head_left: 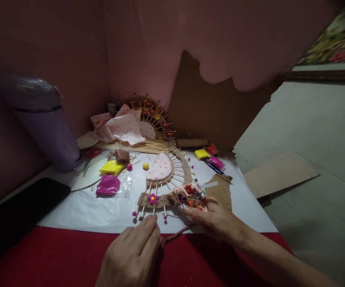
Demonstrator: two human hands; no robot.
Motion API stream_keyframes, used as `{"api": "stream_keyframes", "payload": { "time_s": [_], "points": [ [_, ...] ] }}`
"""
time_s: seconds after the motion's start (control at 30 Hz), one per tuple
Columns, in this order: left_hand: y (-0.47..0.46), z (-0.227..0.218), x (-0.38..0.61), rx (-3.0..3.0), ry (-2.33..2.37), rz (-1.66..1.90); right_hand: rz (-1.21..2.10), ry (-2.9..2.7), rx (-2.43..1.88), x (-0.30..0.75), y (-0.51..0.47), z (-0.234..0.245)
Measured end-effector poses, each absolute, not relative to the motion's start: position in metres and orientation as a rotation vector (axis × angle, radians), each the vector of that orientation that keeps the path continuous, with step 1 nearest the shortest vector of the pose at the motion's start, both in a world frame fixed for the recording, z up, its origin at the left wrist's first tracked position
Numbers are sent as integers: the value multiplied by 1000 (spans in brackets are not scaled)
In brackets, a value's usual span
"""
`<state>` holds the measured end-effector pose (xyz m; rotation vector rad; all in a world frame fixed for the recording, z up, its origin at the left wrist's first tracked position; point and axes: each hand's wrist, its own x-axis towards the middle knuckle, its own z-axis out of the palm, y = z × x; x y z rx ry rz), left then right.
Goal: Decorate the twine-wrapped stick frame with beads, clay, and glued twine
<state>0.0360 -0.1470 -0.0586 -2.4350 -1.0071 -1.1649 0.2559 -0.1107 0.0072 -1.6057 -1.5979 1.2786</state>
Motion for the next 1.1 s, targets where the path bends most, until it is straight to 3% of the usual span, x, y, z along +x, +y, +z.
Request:
{"api": "stream_keyframes", "payload": {
  "time_s": [1.1],
  "points": [
    [-146, -62, 34, -2412, -1001, -1136, 1223, -1731, -1852, 262, -106, 26]
  ]
}}
